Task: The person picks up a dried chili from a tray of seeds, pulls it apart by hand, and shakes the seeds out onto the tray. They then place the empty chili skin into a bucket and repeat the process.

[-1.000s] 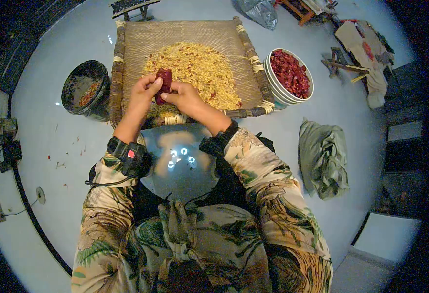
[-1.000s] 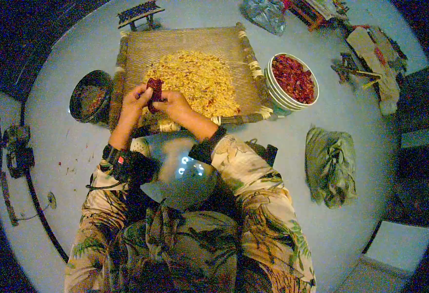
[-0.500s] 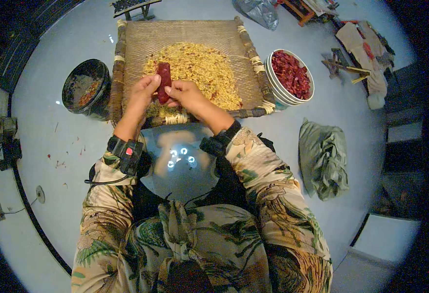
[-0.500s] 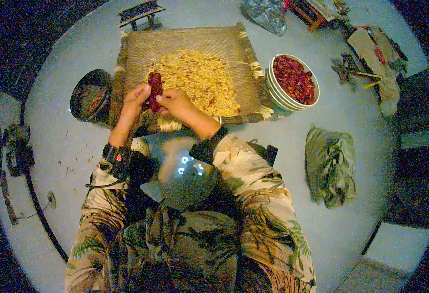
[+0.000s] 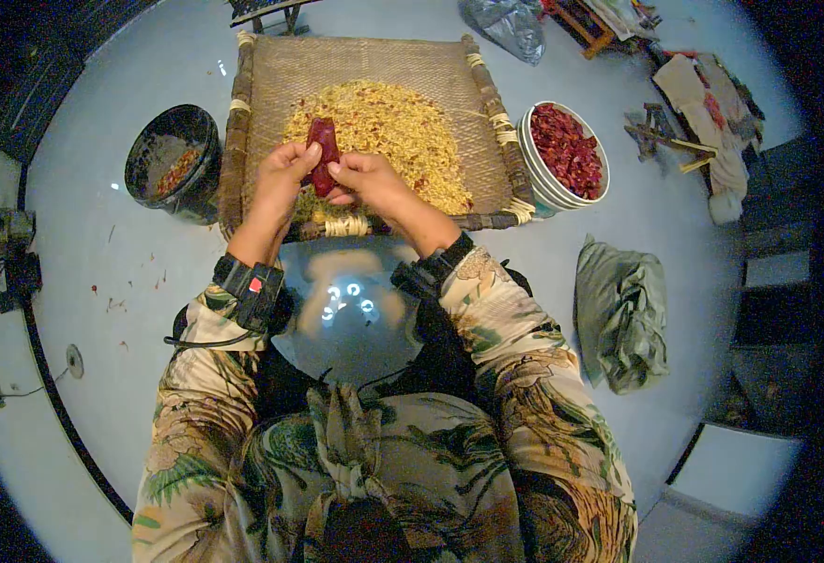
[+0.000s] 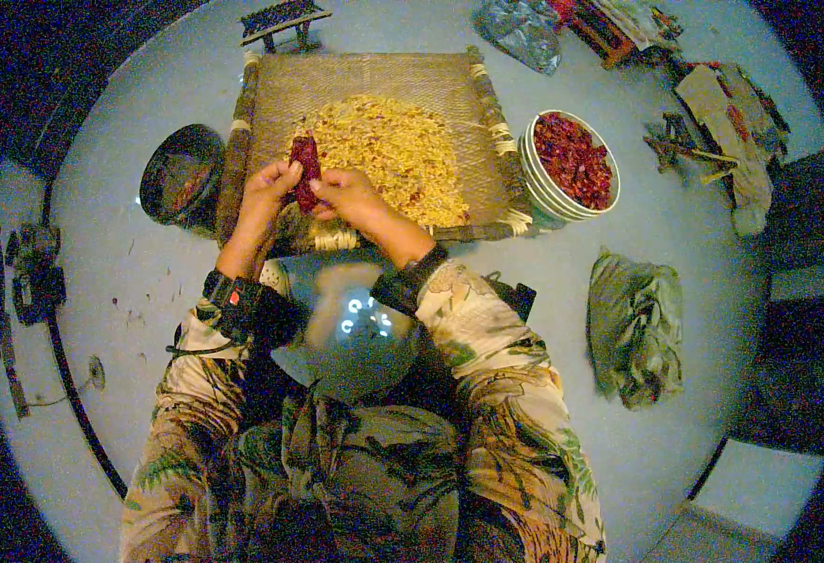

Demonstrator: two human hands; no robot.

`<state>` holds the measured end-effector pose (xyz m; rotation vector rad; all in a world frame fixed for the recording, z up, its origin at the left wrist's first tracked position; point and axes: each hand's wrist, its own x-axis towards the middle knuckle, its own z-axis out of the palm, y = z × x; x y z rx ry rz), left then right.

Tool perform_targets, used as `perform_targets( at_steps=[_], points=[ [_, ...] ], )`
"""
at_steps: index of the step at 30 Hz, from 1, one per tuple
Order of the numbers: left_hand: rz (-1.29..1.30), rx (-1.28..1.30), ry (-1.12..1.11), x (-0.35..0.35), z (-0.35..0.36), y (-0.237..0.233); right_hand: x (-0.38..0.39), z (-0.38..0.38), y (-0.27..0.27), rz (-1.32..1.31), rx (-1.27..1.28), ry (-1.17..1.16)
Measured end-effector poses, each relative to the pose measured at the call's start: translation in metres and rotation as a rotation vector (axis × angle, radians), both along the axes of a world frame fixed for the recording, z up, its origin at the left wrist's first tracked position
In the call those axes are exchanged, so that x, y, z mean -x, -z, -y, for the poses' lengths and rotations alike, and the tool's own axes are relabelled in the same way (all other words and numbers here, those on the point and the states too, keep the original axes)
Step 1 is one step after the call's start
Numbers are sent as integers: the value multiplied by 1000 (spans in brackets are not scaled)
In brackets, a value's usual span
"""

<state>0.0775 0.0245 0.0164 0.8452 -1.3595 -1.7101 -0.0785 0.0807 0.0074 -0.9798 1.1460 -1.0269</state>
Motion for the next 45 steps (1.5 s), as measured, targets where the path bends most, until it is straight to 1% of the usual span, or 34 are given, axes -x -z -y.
perform_targets(
  at_steps=[2, 5, 8, 11, 15, 21, 24, 27, 28, 29, 31, 33, 35, 36, 37, 38, 40, 45],
  points=[
    [40, 49, 8, 0, 0, -3, 2, 1, 1, -26, 15, -6],
    [27, -6, 57, 3, -4, -11, 2, -3, -6, 6, 45, -4],
    [-65, -127, 121, 4, -11, -19, 1, -5, -11, 54, 52, -10],
    [-85, -103, 156, 4, -9, -19, 4, -4, -9, 64, 31, -35],
    [-69, -102, 139, 2, -8, -19, 6, -3, -4, 69, 20, -57],
    [-109, -80, 100, 2, -4, -10, 6, -2, -7, 5, 35, -40],
    [-130, -73, 71, 2, -2, -7, 9, -1, -12, -127, 36, -71],
    [-107, -79, 9, -1, -1, -8, 13, -4, -20, -267, 239, 9],
    [-74, -72, -22, -2, -1, -10, 14, -5, -23, -238, 284, 98],
    [-41, -66, -57, -4, -2, -12, 19, -8, -28, -250, 316, 138],
    [-74, -107, -66, -3, -2, -10, 22, -24, -75, -271, 378, 213],
    [-117, -118, -68, 0, -3, -10, 22, -43, -123, -201, 482, 293],
    [-158, -104, -67, 2, -7, -15, 22, -69, -171, -152, 584, 325],
    [-67, -90, -63, 0, -7, -17, 24, -82, -192, -231, 711, 342],
    [-77, -105, -58, 1, -2, -8, 25, -95, -213, -307, 776, 384],
    [-77, -110, -72, 0, -5, -10, 24, -104, -229, -337, 860, 382],
    [-65, -150, -72, 1, -11, -22, 23, -115, -249, -375, 991, 341],
    [-49, -108, -38, 5, -7, -9, 22, -112, -263, -408, 1141, 233]
  ],
)
